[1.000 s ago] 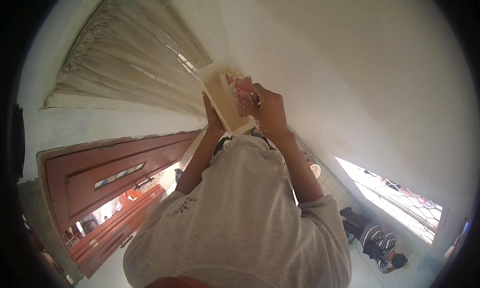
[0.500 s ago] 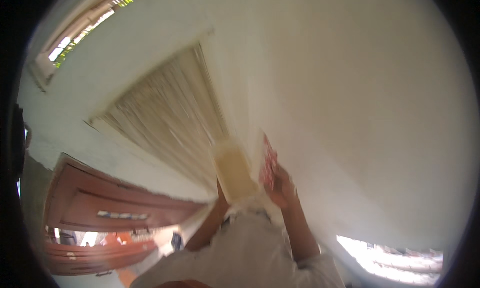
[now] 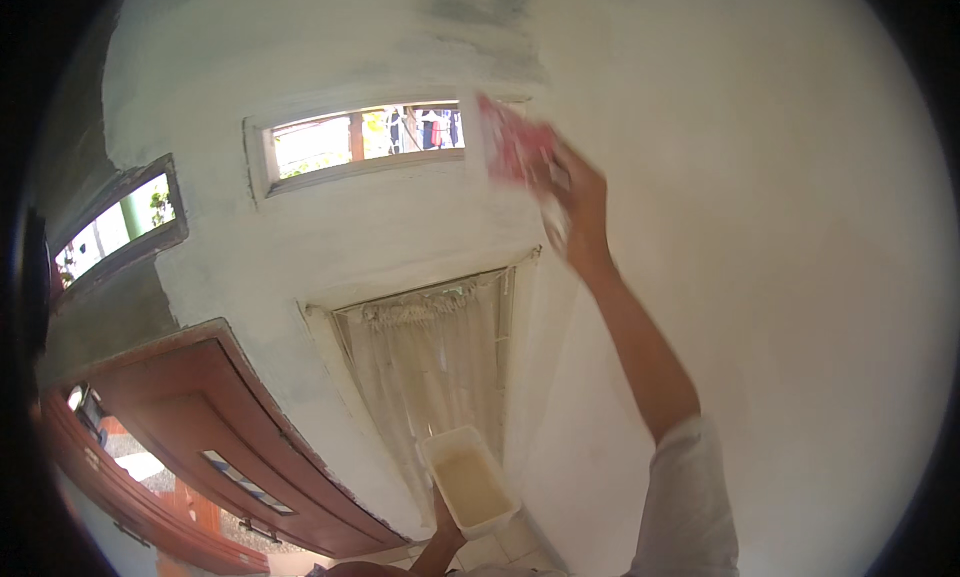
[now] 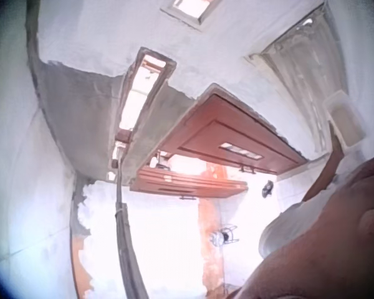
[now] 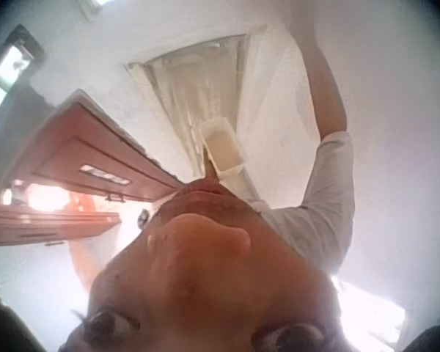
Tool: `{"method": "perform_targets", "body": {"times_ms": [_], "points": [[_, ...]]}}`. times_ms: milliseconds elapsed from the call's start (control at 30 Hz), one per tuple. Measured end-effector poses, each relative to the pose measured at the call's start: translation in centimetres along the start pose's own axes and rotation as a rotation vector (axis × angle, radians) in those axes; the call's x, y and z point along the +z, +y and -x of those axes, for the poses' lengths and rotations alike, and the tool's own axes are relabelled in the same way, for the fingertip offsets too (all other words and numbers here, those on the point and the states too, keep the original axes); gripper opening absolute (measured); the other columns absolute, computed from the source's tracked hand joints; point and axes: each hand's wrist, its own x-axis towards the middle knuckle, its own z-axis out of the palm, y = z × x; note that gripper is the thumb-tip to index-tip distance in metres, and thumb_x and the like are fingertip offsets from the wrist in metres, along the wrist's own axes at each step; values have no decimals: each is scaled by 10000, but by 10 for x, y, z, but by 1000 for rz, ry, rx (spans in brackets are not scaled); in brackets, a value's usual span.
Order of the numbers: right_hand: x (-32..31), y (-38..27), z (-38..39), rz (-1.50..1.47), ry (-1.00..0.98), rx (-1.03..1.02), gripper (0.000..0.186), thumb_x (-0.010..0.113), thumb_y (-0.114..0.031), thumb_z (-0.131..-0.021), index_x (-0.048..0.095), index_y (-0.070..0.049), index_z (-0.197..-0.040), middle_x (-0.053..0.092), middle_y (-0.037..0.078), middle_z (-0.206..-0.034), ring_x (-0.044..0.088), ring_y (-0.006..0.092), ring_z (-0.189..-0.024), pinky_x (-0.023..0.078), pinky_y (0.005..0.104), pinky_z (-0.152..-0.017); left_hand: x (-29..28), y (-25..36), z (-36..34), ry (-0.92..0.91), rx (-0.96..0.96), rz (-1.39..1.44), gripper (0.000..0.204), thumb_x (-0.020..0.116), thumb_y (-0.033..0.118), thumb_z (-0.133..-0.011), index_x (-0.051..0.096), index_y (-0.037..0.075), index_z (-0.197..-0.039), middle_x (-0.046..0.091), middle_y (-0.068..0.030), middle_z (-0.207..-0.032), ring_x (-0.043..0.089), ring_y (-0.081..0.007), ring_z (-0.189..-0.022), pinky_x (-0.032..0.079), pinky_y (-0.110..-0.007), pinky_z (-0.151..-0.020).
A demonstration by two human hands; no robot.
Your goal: The person applies a light-colored compound to a wall near window frames using a spreader, repeatedly scooping the material from a plastic container.
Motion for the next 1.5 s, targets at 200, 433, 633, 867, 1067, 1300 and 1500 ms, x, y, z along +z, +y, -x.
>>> {"method": "perform_targets", "body": {"times_ms": [200, 433, 633, 867, 1067, 1300, 1500], "points": [[113, -20, -231, 1133, 102, -1072, 264, 593, -86, -936, 694, -108, -1179, 659, 123, -1118, 671, 308, -978, 583, 427, -787, -18, 9, 3, 57, 201, -36, 746, 328, 697, -1018, 426, 157, -1523, 571, -95, -1430, 583, -317, -1273, 491, -525, -1072], [192, 52, -237, 1594, 104, -1264, 350, 597, -146, -939, 677, -174, -1278, 675, 87, -1005, 696, 243, -908, 593, 357, -632, -21, 17, 12, 151, 370, -106, 775, 322, 711, -1016, 403, 149, -1543, 548, -100, -1456, 560, -317, -1291, 470, -494, -1093], [182, 60, -153, 1468, -131, -1332, 178, 676, -59, -802, 727, -24, -968, 628, 62, -948, 670, 213, -886, 614, 323, -596, -26, 27, 14, 103, 314, -53, 780, 327, 712, -1015, 394, 147, -1549, 529, -99, -1473, 539, -314, -1312, 450, -490, -1109], [124, 12, -208, 1220, 173, -1036, 450, 659, -70, -861, 659, -190, -1295, 680, 67, -1088, 657, 266, -1042, 611, 400, -731, 7, 31, 27, 181, 408, -171, 748, 331, 696, -1024, 415, 154, -1533, 552, -85, -1440, 561, -295, -1279, 476, -477, -1080], [147, 36, -306, 1292, 430, -955, 235, 524, -79, -927, 676, -36, -1101, 653, 159, -1059, 642, 336, -1031, 574, 476, -801, -17, 18, 29, 135, 392, -121, 727, 335, 685, -1029, 438, 156, -1517, 573, -77, -1413, 577, -285, -1254, 488, -473, -1062], [304, 61, -128, 1363, 33, -1546, 235, 694, -152, -850, 726, -47, -1058, 672, 115, -971, 679, 273, -987, 602, 395, -730, -27, 28, 39, 155, 377, -90, 747, 346, 685, -1026, 403, 149, -1543, 550, -95, -1451, 557, -299, -1290, 477, -465, -1085], [267, 22, -139, 985, -29, -1362, 296, 657, -94, -834, 666, -89, -1130, 662, 79, -959, 682, 213, -922, 592, 375, -626, -17, 41, 56, 203, 429, -126, 757, 339, 699, -1019, 418, 147, -1531, 558, -94, -1433, 564, -297, -1275, 483, -474, -1071]]}}
